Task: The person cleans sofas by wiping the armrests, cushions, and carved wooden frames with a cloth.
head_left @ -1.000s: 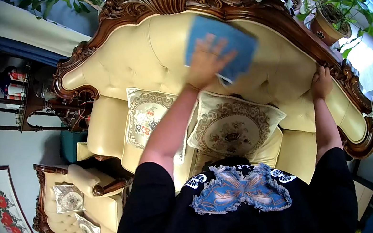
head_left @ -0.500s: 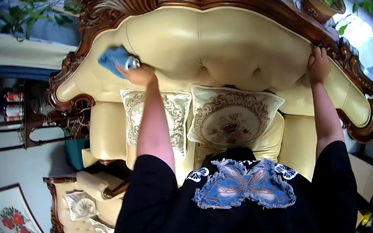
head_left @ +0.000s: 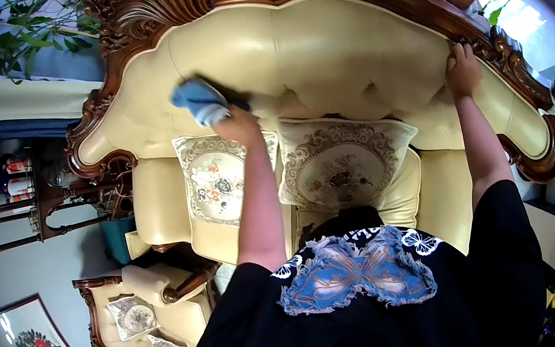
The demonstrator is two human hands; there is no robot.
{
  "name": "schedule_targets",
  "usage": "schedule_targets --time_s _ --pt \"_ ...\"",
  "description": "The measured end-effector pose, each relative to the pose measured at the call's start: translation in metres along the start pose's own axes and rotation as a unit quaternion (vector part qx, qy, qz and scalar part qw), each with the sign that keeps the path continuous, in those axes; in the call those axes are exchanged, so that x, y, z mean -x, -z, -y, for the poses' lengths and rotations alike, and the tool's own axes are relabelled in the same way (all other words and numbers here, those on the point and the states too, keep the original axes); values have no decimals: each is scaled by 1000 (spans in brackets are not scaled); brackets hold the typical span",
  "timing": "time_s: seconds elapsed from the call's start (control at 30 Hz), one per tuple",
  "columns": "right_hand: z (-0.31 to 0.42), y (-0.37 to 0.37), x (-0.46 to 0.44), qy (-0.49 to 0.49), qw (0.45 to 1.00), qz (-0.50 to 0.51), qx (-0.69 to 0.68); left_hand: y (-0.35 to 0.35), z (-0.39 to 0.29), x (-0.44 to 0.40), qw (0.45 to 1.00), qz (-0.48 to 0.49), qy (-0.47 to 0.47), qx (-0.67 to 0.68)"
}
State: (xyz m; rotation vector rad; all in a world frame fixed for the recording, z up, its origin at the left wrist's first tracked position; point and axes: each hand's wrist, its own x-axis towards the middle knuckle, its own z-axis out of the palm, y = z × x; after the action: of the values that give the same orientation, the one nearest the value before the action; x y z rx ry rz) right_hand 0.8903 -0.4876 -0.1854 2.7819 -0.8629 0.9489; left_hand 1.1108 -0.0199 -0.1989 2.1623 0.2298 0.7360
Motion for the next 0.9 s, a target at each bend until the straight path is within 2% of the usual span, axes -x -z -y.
schedule_targets --time_s 0.07,0.2,0.27,0.33,0.4,0.43,0.5,0.57,0.63,0.7,0.73,0.77,0.8,0.87,0.9 --pt "-2 -1 1 -3 1000 19 19 -4 -44 -27 985 -68 -157 -19" --pt "2 3 -1 0 1000 -12 3 4 -116 7 985 8 -170 -2" --pt "5 4 -1 -3 1000 -12 -9 -7 -87 51 977 57 -207 -16" --pt "10 9 -2 -6 1000 -21 -13 -10 -42 90 940 126 -306 -87" --pt "11 11 -3 5 999 -25 -25 -4 -16 110 888 168 -421 -77" --pt "13 14 -4 2 999 -18 -35 1 -3 115 886 171 -426 -72" --pt "13 15 -7 1 999 -19 -29 -5 20 107 871 272 -398 -99" --pt "11 14 -5 4 999 -19 -41 -21 14 103 902 206 -378 31" --pt "13 18 -5 -8 999 -19 -48 -28 -20 105 961 109 -245 63" --pt "15 20 -3 -17 998 -17 -58 -26 -77 102 977 64 -159 128" --pt "14 19 -3 -12 998 -14 -65 -34 -97 106 963 55 -192 183" --pt "13 19 -3 -5 997 -11 -73 -27 -127 105 945 107 -269 150" --pt "12 19 -3 -11 997 -12 -72 -20 -155 105 919 156 -343 115" --pt "11 19 -2 -1 997 -6 -82 -26 -175 126 855 223 -463 -70" --pt "11 18 -2 -3 996 -8 -83 -31 -175 145 821 249 -508 -73"
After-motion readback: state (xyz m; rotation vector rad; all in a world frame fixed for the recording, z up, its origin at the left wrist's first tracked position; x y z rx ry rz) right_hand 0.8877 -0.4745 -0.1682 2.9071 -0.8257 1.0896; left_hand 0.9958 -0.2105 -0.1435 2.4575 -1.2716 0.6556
